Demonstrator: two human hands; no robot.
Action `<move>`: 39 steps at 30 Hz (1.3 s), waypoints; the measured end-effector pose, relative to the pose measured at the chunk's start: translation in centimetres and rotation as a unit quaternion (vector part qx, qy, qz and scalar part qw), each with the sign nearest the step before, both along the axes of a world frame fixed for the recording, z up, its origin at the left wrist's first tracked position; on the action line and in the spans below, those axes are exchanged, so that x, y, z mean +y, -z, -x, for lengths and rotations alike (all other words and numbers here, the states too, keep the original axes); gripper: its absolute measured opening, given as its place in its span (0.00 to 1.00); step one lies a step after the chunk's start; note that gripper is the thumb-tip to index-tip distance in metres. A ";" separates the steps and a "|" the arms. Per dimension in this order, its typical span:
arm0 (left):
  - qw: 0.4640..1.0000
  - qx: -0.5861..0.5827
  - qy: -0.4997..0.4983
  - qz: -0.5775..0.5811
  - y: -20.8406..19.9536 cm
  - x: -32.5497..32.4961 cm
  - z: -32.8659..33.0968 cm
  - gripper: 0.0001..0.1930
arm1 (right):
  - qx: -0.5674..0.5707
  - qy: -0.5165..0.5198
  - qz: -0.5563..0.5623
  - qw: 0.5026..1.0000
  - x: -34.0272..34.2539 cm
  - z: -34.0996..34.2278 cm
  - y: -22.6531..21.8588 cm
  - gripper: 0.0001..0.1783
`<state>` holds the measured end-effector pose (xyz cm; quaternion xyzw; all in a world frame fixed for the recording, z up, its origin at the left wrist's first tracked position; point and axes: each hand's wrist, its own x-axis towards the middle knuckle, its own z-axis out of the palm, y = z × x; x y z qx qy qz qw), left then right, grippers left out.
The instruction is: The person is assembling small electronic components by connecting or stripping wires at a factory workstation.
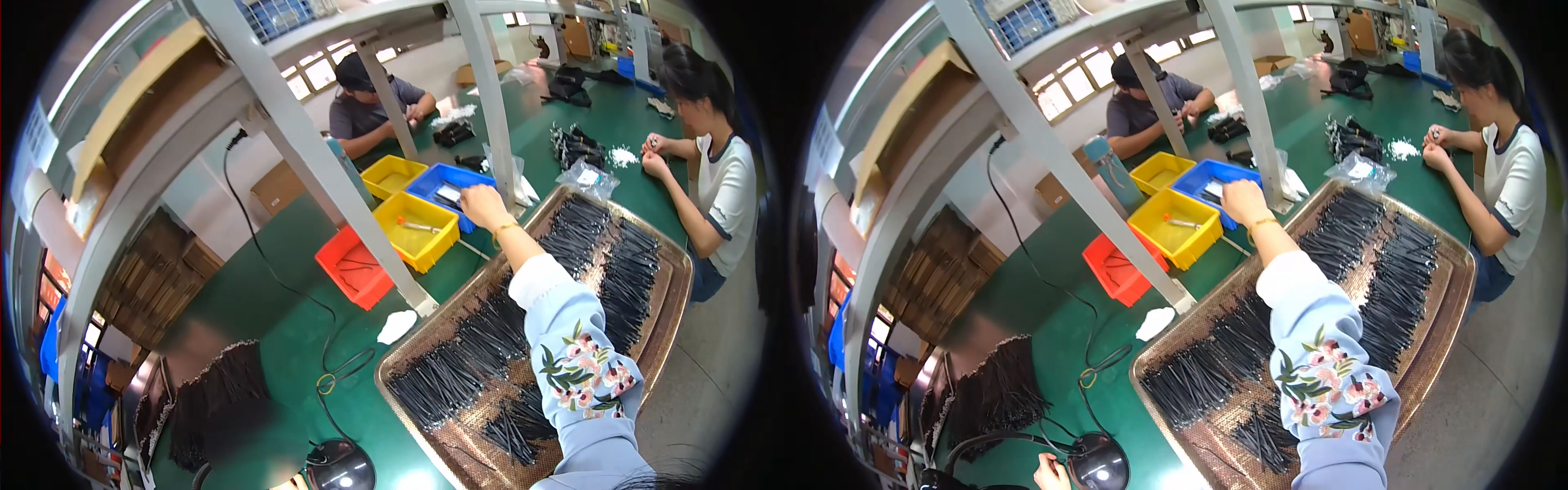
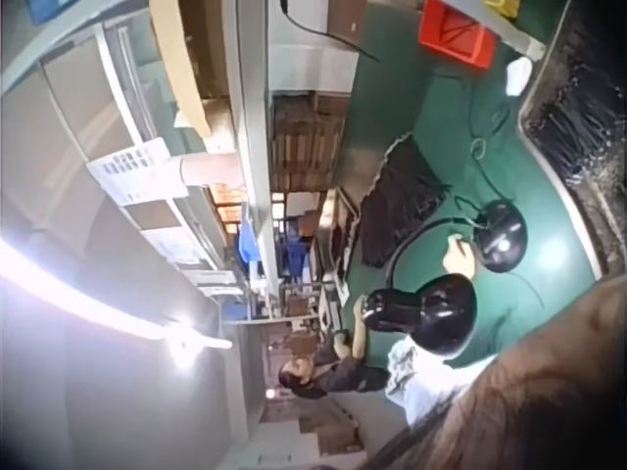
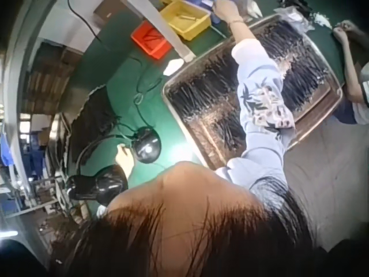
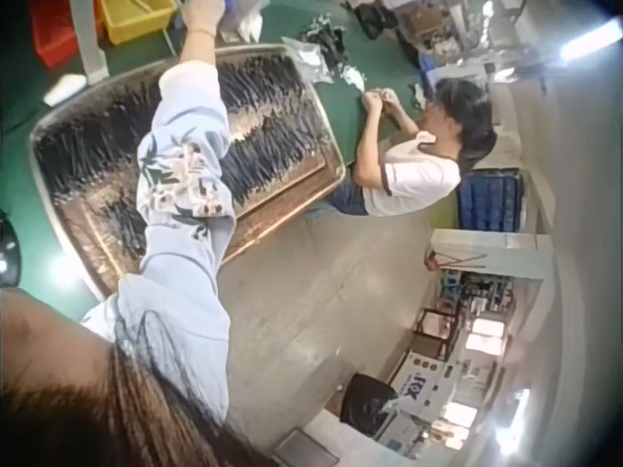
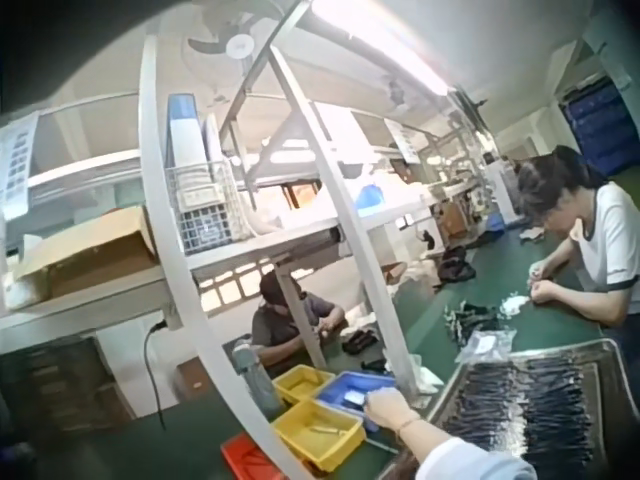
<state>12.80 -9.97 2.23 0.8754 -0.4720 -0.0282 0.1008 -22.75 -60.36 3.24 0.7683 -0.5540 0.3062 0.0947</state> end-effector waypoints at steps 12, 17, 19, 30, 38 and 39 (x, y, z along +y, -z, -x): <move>0.997 -0.036 -0.004 0.067 2.0 -0.9 0.1 0.08 | 0.070 0.073 -0.275 0.956 -1.7 -1.6 -0.6 0.19; 0.997 -0.045 -0.007 0.067 1.7 -0.7 -0.1 0.08 | 0.047 0.079 -0.287 0.953 -2.7 -2.4 -0.9 0.17; 0.995 -0.052 0.007 0.079 1.8 -0.8 -0.1 0.07 | 0.025 0.111 -0.274 0.955 -2.9 -2.3 -0.7 0.15; 0.996 -0.046 -0.018 0.070 2.5 -0.5 -0.9 0.08 | 0.047 0.121 -0.280 0.951 -3.6 -2.7 -0.2 0.15; 0.993 -0.051 0.024 0.106 2.8 -0.5 -1.6 0.05 | -0.094 0.099 -0.145 0.980 -3.5 -2.4 1.6 0.10; 0.983 -0.071 0.071 0.153 3.0 -0.6 -1.8 0.04 | -0.183 0.063 -0.072 0.978 -3.2 -2.2 1.7 0.10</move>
